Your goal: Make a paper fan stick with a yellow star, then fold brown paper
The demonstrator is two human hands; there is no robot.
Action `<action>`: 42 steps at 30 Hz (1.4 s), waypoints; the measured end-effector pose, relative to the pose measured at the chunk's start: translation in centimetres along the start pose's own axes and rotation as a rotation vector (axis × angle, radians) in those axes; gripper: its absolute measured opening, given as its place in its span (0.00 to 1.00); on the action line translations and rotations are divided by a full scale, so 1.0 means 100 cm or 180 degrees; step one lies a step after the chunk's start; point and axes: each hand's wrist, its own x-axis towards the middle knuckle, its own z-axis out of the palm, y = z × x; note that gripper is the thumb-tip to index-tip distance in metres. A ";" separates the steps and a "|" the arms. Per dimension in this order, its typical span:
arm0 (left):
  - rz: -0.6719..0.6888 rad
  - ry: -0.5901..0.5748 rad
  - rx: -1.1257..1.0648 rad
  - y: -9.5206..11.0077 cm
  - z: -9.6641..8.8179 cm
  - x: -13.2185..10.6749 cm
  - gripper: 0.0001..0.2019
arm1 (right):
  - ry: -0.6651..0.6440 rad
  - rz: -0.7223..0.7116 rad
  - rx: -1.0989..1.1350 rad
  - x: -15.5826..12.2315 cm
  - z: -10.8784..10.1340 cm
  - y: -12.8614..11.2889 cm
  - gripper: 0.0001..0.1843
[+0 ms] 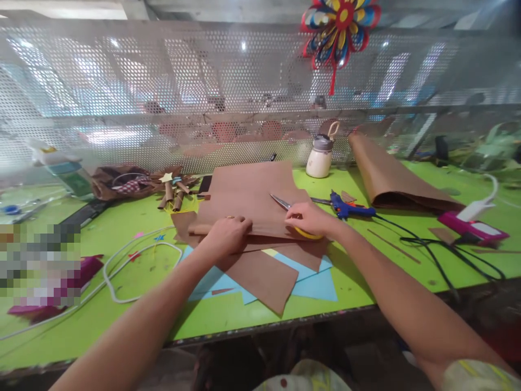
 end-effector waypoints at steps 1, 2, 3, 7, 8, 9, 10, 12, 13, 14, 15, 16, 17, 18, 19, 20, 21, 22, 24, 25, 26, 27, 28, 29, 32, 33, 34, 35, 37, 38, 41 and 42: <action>-0.0009 -0.0007 -0.0007 0.000 0.000 0.000 0.11 | 0.0074 0.0075 0.0063 -0.001 -0.005 0.001 0.08; -0.0015 -0.0012 -0.0015 0.000 0.000 -0.001 0.12 | 0.0153 0.0131 0.0162 -0.002 -0.011 -0.001 0.09; -0.0013 -0.0020 -0.0017 0.000 0.000 -0.001 0.12 | 0.0207 0.0157 0.0298 -0.004 -0.015 -0.004 0.10; 0.0048 -0.0164 0.0003 -0.005 -0.007 0.006 0.12 | -0.0200 -0.0240 0.0550 -0.015 -0.019 -0.039 0.11; 0.0096 -0.0230 0.0007 -0.007 -0.011 0.010 0.12 | -0.0375 -0.0416 0.0376 -0.019 -0.014 -0.049 0.11; 0.0175 -0.0284 0.0008 -0.010 -0.016 0.015 0.12 | -0.0433 -0.0568 0.0093 -0.022 -0.007 -0.059 0.10; 0.0209 -0.0337 0.0044 -0.014 -0.023 0.020 0.11 | -0.0422 -0.0672 -0.0274 -0.024 0.002 -0.067 0.10; 0.0319 -0.0463 0.0065 -0.020 -0.038 0.031 0.12 | -0.0482 -0.0677 -0.1015 -0.028 0.021 -0.078 0.11; 0.0389 -0.0510 0.0037 -0.023 -0.045 0.037 0.15 | -0.0523 -0.0641 -0.1341 -0.030 0.029 -0.082 0.11; 0.0415 -0.0565 0.0024 -0.025 -0.052 0.041 0.16 | -0.0567 -0.0587 -0.1602 -0.031 0.036 -0.084 0.12; 0.0440 -0.0641 0.0003 -0.026 -0.058 0.045 0.16 | -0.0619 -0.0550 -0.1803 -0.031 0.040 -0.084 0.12; 0.0432 -0.0717 -0.0023 -0.027 -0.062 0.048 0.16 | -0.0670 -0.0527 -0.1948 -0.031 0.043 -0.084 0.12; 0.0389 -0.0770 -0.0049 -0.027 -0.064 0.050 0.16 | -0.0717 -0.0510 -0.2044 -0.031 0.045 -0.084 0.11; 0.0337 -0.0815 -0.0077 -0.026 -0.065 0.051 0.15 | -0.0754 -0.0495 -0.2108 -0.030 0.046 -0.083 0.11; 0.0284 -0.0840 -0.0103 -0.026 -0.064 0.051 0.14 | -0.0763 -0.0462 -0.2153 -0.030 0.046 -0.082 0.10; 0.0237 -0.0851 -0.0124 -0.025 -0.061 0.050 0.14 | -0.0748 -0.0433 -0.2179 -0.029 0.046 -0.081 0.11; 0.0211 -0.0847 -0.0138 -0.025 -0.058 0.048 0.14 | -0.0717 -0.0403 -0.2189 -0.029 0.046 -0.080 0.11; 0.0214 -0.0824 -0.0145 -0.024 -0.054 0.047 0.14 | -0.0680 -0.0384 -0.2182 -0.028 0.046 -0.080 0.12; 0.0256 -0.0772 -0.0145 -0.024 -0.046 0.043 0.15 | -0.0623 -0.0358 -0.2132 -0.027 0.048 -0.079 0.14; 0.0285 -0.0743 -0.0132 -0.025 -0.043 0.042 0.15 | -0.0608 -0.0341 -0.2094 -0.027 0.049 -0.079 0.15; 0.0311 -0.0715 -0.0124 -0.025 -0.041 0.041 0.15 | -0.0592 -0.0309 -0.2057 -0.027 0.049 -0.078 0.16; 0.0332 -0.0698 -0.0124 -0.026 -0.040 0.041 0.15 | -0.0570 -0.0266 -0.2021 -0.026 0.050 -0.078 0.16; 0.0348 -0.0692 -0.0132 -0.026 -0.041 0.041 0.15 | -0.0545 -0.0233 -0.1982 -0.026 0.050 -0.077 0.17; 0.0361 -0.0681 -0.0146 -0.027 -0.042 0.041 0.16 | -0.0519 -0.0206 -0.1937 -0.026 0.049 -0.077 0.17; 0.0409 -0.0754 -0.0207 -0.027 -0.047 0.042 0.17 | -0.0411 -0.0178 -0.1699 -0.025 0.043 -0.075 0.18; 0.0406 -0.0824 -0.0226 -0.026 -0.048 0.041 0.15 | -0.0334 -0.0203 -0.1580 -0.026 0.041 -0.076 0.17; 0.0378 -0.0914 -0.0243 -0.025 -0.048 0.040 0.14 | -0.0227 -0.0253 -0.1452 -0.026 0.037 -0.076 0.17; 0.0332 -0.1006 -0.0262 -0.023 -0.047 0.038 0.12 | -0.0099 -0.0329 -0.1323 -0.026 0.034 -0.076 0.16; 0.0263 -0.1109 -0.0296 -0.020 -0.044 0.033 0.12 | 0.0177 -0.0523 -0.1118 -0.026 0.028 -0.074 0.14; 0.0269 -0.1102 -0.0318 -0.019 -0.043 0.030 0.12 | 0.0308 -0.0617 -0.1058 -0.025 0.026 -0.072 0.14; 0.0420 -0.0961 -0.0549 -0.026 -0.049 0.015 0.15 | 0.0522 -0.0826 -0.1054 -0.021 0.025 -0.058 0.18; 0.0406 -0.0901 -0.0738 -0.033 -0.055 0.009 0.19 | 0.0486 -0.0881 -0.1089 -0.019 0.028 -0.051 0.22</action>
